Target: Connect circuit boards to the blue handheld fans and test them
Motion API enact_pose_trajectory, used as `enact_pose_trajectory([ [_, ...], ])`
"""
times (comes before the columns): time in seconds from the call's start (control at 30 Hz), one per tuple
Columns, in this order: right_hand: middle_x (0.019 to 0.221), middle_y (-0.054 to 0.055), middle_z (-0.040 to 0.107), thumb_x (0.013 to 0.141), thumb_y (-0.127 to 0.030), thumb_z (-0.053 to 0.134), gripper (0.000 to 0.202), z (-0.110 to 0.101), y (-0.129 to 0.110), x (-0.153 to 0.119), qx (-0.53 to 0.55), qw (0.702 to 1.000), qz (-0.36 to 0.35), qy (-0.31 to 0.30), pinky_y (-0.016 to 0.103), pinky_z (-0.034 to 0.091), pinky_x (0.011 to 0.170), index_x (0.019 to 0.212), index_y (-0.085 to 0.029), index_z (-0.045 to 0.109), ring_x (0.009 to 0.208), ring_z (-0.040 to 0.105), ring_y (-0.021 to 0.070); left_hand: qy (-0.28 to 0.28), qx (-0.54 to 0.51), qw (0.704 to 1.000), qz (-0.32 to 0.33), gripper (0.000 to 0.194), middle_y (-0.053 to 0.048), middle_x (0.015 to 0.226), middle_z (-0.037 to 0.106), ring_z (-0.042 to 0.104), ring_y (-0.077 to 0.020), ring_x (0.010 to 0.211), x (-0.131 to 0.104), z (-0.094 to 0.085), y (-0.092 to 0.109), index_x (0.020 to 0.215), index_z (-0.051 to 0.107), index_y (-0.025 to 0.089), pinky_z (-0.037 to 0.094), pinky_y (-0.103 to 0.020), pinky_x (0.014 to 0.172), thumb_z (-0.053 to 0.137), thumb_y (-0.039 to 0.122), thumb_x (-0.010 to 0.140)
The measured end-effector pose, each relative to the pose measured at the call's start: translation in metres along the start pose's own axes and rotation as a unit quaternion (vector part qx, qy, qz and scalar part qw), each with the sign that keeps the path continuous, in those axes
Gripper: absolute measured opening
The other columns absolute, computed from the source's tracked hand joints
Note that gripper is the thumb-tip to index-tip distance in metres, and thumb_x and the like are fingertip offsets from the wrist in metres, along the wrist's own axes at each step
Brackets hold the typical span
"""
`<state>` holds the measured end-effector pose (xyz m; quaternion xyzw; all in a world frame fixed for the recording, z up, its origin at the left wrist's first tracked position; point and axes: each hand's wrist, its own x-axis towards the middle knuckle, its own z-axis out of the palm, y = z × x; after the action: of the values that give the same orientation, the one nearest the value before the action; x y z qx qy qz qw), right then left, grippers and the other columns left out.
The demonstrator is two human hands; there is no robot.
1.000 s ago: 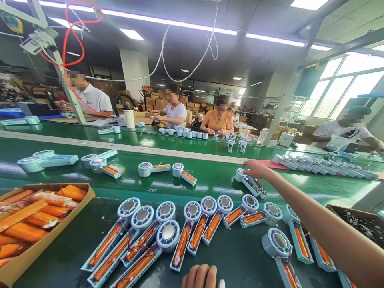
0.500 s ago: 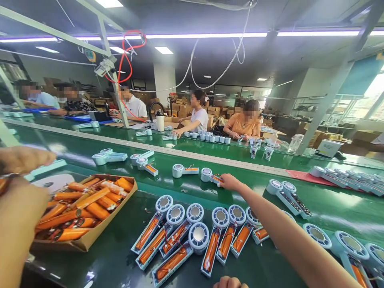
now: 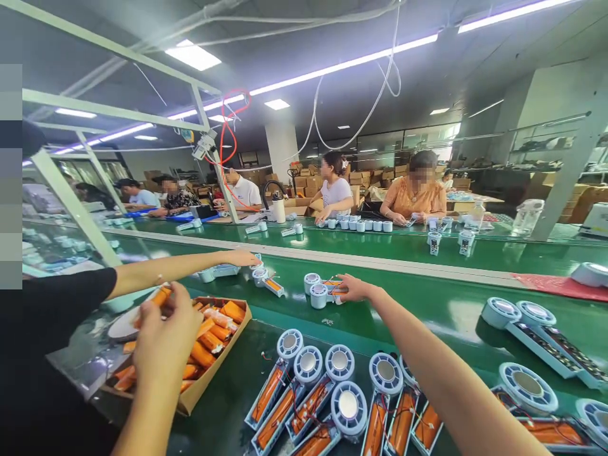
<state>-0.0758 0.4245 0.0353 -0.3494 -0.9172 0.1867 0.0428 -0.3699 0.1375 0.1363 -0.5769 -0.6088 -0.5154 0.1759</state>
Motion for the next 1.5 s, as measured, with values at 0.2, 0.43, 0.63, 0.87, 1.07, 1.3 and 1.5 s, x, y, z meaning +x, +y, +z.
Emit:
enact_pose_trajectory([
  [0.2, 0.126, 0.008, 0.063, 0.099, -0.035, 0.063, 0.031, -0.017, -0.041, -0.025, -0.041, 0.998, 0.047, -0.021, 0.042, 0.057, 0.089, 0.124, -0.019, 0.062, 0.105, 0.065, 0.0228, -0.056, 0.024, 0.997, 0.045, 0.071, 0.0, 0.1, 0.069, 0.067, -0.0267, 0.118, -0.028, 0.013, 0.052, 0.101, 0.074, 0.019, 0.055, -0.046, 0.092, 0.005, 0.035, 0.103],
  [0.43, 0.11, 0.005, 0.068, 0.097, -0.039, 0.064, 0.029, -0.059, -0.07, -0.131, -0.053, 0.986, 0.135, 0.08, 0.038, 0.057, 0.082, 0.112, -0.015, 0.066, 0.093, 0.067, 0.0206, -0.249, -0.078, 0.96, 0.107, 0.019, -0.005, 0.106, 0.071, 0.068, -0.017, 0.086, -0.219, 0.098, 0.198, 0.105, 0.067, 0.019, 0.059, -0.034, 0.075, 0.061, 0.035, 0.098],
  [0.63, 0.094, 0.006, 0.07, 0.097, -0.045, 0.054, 0.035, -0.022, -0.122, -0.324, -0.052, 0.948, 0.203, 0.24, 0.027, 0.049, 0.074, 0.089, -0.018, 0.075, 0.087, 0.065, 0.0196, -0.224, -0.205, 0.952, -0.028, 0.02, -0.007, 0.096, 0.075, 0.073, -0.0234, 0.089, -0.274, 0.124, 0.216, 0.1, 0.068, 0.022, 0.06, -0.034, 0.079, 0.05, 0.027, 0.096],
  [0.87, 0.126, 0.011, 0.064, 0.084, -0.025, 0.063, 0.019, 0.129, -0.151, -0.416, -0.049, 0.849, 0.363, 0.381, 0.032, 0.06, 0.075, 0.099, -0.025, 0.075, 0.097, 0.072, 0.028, -0.217, -0.265, 0.917, -0.206, 0.032, -0.008, 0.097, 0.077, 0.075, -0.0243, 0.087, -0.268, 0.103, 0.223, 0.102, 0.067, 0.021, 0.06, -0.03, 0.074, 0.044, 0.043, 0.098],
  [1.07, 0.147, 0.02, 0.052, 0.08, -0.022, 0.073, 0.047, 0.149, -0.148, -0.41, -0.012, 0.865, 0.362, 0.348, 0.046, 0.052, 0.104, 0.127, -0.019, 0.067, 0.131, 0.055, 0.0382, -0.317, -0.251, 0.91, -0.097, 0.045, -0.014, 0.125, 0.07, 0.069, -0.0307, 0.112, -0.268, 0.134, 0.246, 0.125, 0.059, 0.02, 0.056, -0.045, 0.096, 0.048, 0.049, 0.092],
  [1.3, 0.123, 0.005, 0.071, 0.1, -0.034, 0.049, 0.028, 0.04, -0.068, -0.532, -0.06, 0.797, 0.487, 0.352, 0.03, 0.054, 0.097, 0.117, -0.026, 0.07, 0.112, 0.068, 0.021, -0.384, -0.168, 0.896, -0.142, 0.066, -0.014, 0.124, 0.071, 0.065, -0.0388, 0.119, -0.253, 0.171, 0.235, 0.121, 0.063, 0.02, 0.055, -0.049, 0.098, 0.057, 0.067, 0.074],
  [1.5, 0.124, 0.012, 0.065, 0.1, -0.031, 0.059, 0.028, -0.037, 0.055, -0.618, -0.113, 0.654, 0.683, 0.305, 0.048, 0.053, 0.095, 0.122, -0.014, 0.063, 0.111, 0.065, 0.0262, -0.331, -0.186, 0.908, -0.176, 0.077, -0.016, 0.125, 0.069, 0.063, -0.04, 0.119, -0.24, 0.172, 0.247, 0.129, 0.06, 0.02, 0.052, -0.052, 0.1, 0.053, 0.07, 0.071],
])
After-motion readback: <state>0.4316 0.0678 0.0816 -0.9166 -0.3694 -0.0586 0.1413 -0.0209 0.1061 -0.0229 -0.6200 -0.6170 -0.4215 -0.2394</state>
